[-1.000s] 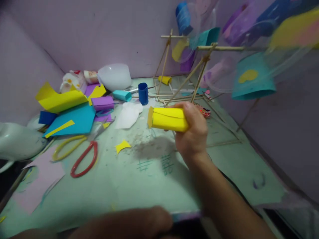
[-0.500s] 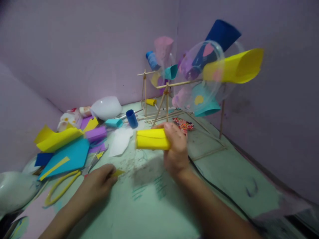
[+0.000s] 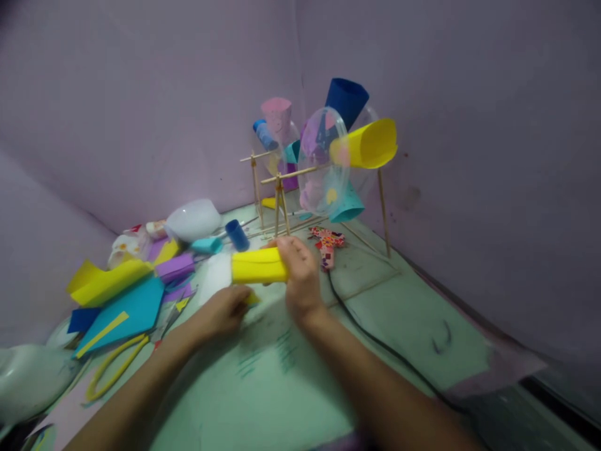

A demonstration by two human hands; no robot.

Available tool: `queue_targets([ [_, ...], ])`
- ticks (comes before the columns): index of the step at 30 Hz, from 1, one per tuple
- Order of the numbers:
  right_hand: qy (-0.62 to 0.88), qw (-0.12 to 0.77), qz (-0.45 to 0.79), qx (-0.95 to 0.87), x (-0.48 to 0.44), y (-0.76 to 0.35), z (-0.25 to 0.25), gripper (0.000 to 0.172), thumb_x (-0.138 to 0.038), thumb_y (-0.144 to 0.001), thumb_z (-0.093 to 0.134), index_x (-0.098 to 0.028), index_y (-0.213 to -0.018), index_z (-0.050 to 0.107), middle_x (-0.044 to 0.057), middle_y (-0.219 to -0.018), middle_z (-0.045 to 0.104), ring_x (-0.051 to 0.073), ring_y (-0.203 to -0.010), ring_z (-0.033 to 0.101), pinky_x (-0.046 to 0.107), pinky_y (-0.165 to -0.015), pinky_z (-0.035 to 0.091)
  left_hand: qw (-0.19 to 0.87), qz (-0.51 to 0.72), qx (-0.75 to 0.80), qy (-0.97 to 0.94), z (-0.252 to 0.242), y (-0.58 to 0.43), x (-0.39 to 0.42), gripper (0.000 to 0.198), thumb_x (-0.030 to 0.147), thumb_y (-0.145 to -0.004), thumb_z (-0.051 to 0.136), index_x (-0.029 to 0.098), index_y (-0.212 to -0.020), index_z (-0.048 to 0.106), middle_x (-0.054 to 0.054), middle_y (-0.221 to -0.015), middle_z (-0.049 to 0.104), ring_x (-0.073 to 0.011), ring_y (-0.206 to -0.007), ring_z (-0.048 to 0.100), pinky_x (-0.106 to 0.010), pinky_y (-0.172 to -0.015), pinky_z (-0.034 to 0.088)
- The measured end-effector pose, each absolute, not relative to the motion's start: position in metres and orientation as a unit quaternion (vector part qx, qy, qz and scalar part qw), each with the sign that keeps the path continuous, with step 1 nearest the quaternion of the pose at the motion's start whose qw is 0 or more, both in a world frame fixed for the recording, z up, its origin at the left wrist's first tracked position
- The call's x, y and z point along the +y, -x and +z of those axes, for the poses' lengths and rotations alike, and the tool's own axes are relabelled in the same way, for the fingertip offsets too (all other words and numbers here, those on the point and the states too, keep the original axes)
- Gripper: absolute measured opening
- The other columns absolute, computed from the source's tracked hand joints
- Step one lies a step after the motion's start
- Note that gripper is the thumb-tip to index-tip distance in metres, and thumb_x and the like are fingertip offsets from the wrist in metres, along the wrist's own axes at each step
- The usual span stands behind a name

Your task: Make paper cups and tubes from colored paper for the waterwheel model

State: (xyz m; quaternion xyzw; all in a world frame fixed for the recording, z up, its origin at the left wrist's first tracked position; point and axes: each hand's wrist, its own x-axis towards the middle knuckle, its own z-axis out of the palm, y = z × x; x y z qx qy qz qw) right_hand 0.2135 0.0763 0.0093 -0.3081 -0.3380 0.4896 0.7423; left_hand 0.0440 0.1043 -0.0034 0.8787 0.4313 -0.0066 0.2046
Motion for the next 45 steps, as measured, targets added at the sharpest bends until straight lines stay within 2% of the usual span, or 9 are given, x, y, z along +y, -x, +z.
queue_targets([
  [5,0.309,0.737,0.498,-0.337,0.075,-0.211,0.009,0.020,-0.036,-0.079,0.053,-0.017,-0.075,0.060,0.000,-0.069,0.057,0.013,-0.058,0.057,0.019,-0.041,0.046,0.329,-0.082,0.408,-0.848,0.040,0.006,0.030,0.008,0.017,-0.058,0.059,0.023,-0.058,0.064,0.002,-0.053,0.057,-0.0114,-0.044,0.043,-0.022,-0.042,0.029],
  [10,0.315,0.681,0.542,-0.379,0.071,-0.203,0.006,0.022,-0.039,-0.077,0.054,-0.018,-0.079,0.059,0.001,-0.070,0.057,0.014,-0.057,0.056,0.020,-0.038,0.046,0.369,-0.070,0.455,-0.807,0.061,0.029,-0.010,0.022,0.022,-0.058,0.066,0.026,-0.078,0.071,0.000,-0.070,0.066,-0.0150,-0.056,0.053,-0.023,-0.049,0.036],
  [13,0.330,0.627,0.577,-0.406,0.069,-0.196,0.002,0.024,-0.041,-0.076,0.054,-0.017,-0.078,0.060,0.003,-0.076,0.056,0.015,-0.062,0.056,0.019,-0.036,0.046,0.345,0.093,0.547,-0.757,0.053,0.015,0.004,0.012,0.028,-0.070,0.060,0.020,-0.078,0.065,-0.001,-0.073,0.064,-0.0135,-0.062,0.053,-0.024,-0.056,0.040],
  [16,0.358,0.588,0.588,-0.425,0.068,-0.189,-0.004,0.027,-0.043,-0.076,0.053,-0.017,-0.076,0.058,0.002,-0.075,0.055,0.015,-0.061,0.056,0.019,-0.035,0.045,0.413,0.335,0.555,-0.640,0.035,-0.004,0.022,0.048,0.035,-0.069,0.064,0.020,-0.113,0.049,-0.007,-0.107,0.057,-0.0133,-0.071,0.056,-0.027,-0.062,0.047],
  [19,0.387,0.565,0.575,-0.447,0.068,-0.184,-0.009,0.032,-0.048,-0.076,0.052,-0.017,-0.076,0.056,0.000,-0.069,0.053,0.014,-0.058,0.054,0.020,-0.038,0.046,0.515,0.438,0.500,-0.541,0.015,-0.015,0.030,0.068,0.036,-0.064,0.070,0.021,-0.124,0.040,-0.011,-0.117,0.051,-0.0162,-0.075,0.060,-0.030,-0.063,0.050],
  [24,0.342,0.527,0.608,-0.486,0.060,-0.183,-0.006,0.038,-0.052,-0.076,0.054,-0.020,-0.095,0.056,0.004,-0.093,0.056,0.017,-0.077,0.059,0.027,-0.057,0.053,0.582,0.464,0.463,-0.481,-0.003,-0.011,0.033,0.055,0.034,-0.067,0.070,0.014,-0.116,0.053,-0.012,-0.107,0.060,-0.0178,-0.074,0.061,-0.030,-0.065,0.049],
  [29,0.304,0.499,0.565,-0.583,0.056,-0.187,-0.003,0.061,-0.043,-0.068,0.068,-0.025,-0.121,0.044,0.009,-0.122,0.049,0.024,-0.106,0.053,0.036,-0.082,0.049,0.643,0.509,0.402,-0.408,-0.003,-0.001,0.035,0.048,0.029,-0.071,0.068,0.016,-0.116,0.057,-0.009,-0.105,0.063,-0.0194,-0.084,0.060,-0.029,-0.067,0.049],
  [37,0.350,0.459,0.437,-0.689,0.053,-0.183,-0.007,0.043,-0.045,-0.080,0.054,-0.025,-0.117,0.046,0.007,-0.111,0.054,0.023,-0.094,0.056,0.037,-0.082,0.045,0.683,0.499,0.338,-0.413,-0.011,-0.005,0.032,0.053,0.028,-0.076,0.061,0.019,-0.127,0.048,-0.011,-0.125,0.055,-0.0277,-0.109,0.051,-0.036,-0.081,0.046],
  [45,0.359,0.444,0.371,-0.733,0.048,-0.177,-0.012,0.032,-0.041,-0.091,0.029,-0.024,-0.117,0.035,0.009,-0.114,0.046,0.023,-0.108,0.047,0.036,-0.089,0.040,0.640,0.462,0.408,-0.459,-0.017,-0.002,0.032,0.081,0.013,-0.061,0.057,0.020,-0.137,0.033,-0.004,-0.128,0.053,-0.0270,-0.121,0.041,-0.037,-0.099,0.030],
])
